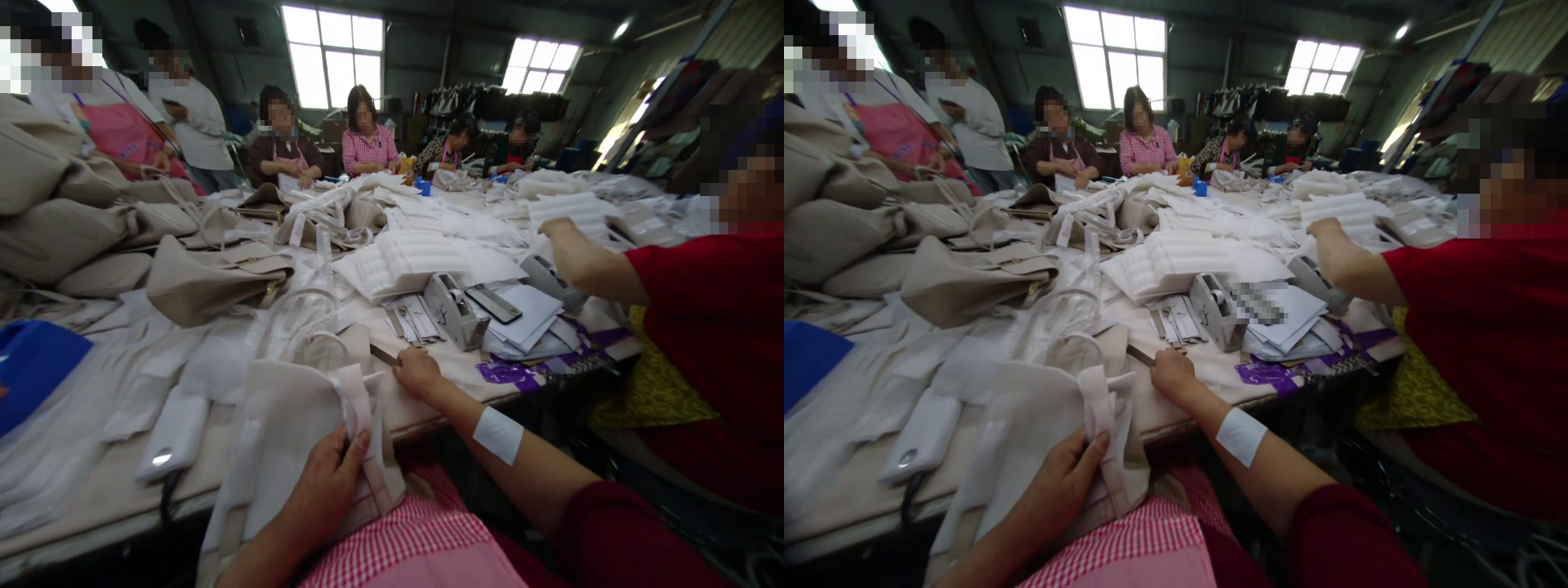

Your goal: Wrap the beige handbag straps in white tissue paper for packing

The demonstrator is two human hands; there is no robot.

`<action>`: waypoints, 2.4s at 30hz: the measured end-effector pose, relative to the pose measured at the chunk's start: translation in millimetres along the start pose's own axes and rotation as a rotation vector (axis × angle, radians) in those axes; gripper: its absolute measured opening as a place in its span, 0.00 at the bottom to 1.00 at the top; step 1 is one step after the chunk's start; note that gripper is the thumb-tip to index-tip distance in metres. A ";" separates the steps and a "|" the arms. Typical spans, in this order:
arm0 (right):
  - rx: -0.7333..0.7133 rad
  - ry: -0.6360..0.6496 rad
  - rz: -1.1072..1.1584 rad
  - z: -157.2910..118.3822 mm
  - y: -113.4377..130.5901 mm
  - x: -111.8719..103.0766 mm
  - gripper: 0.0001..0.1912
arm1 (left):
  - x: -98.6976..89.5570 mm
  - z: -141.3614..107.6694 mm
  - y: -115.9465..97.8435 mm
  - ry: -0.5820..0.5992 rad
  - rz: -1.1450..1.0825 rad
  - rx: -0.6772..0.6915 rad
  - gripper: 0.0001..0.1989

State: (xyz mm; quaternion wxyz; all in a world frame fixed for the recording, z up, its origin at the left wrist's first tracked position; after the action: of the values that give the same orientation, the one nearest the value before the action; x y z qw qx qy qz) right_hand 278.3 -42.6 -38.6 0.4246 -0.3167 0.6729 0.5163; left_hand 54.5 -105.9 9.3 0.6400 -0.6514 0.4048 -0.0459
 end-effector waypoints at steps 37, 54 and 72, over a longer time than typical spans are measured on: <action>-0.186 0.526 0.657 -56.8 7.8 -43.3 0.12 | 13.0 -6.8 18.8 0.035 -0.364 -0.165 0.19; -0.216 0.687 0.700 -41.9 -10.1 -14.8 0.18 | 9.0 -7.8 4.2 -0.110 -0.133 0.001 0.14; -0.545 0.465 0.516 -46.8 11.1 -13.7 0.13 | 8.9 -11.3 6.4 -0.161 0.016 -0.023 0.12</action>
State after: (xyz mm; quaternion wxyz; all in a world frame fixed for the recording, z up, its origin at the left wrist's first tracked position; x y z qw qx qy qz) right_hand 263.3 -84.9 -16.6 0.0198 -0.3464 0.6468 0.6791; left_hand 50.9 -119.1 1.7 0.6633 -0.6571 0.3577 0.0164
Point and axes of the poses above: each hand's wrist, its own z-axis towards the middle knuckle, its own x-axis out of the palm, y = z × x, the point moved 2 cm from there along z, towards the middle knuckle, and after that the axes turned 2 degrees about y, right-handed, at the moved point
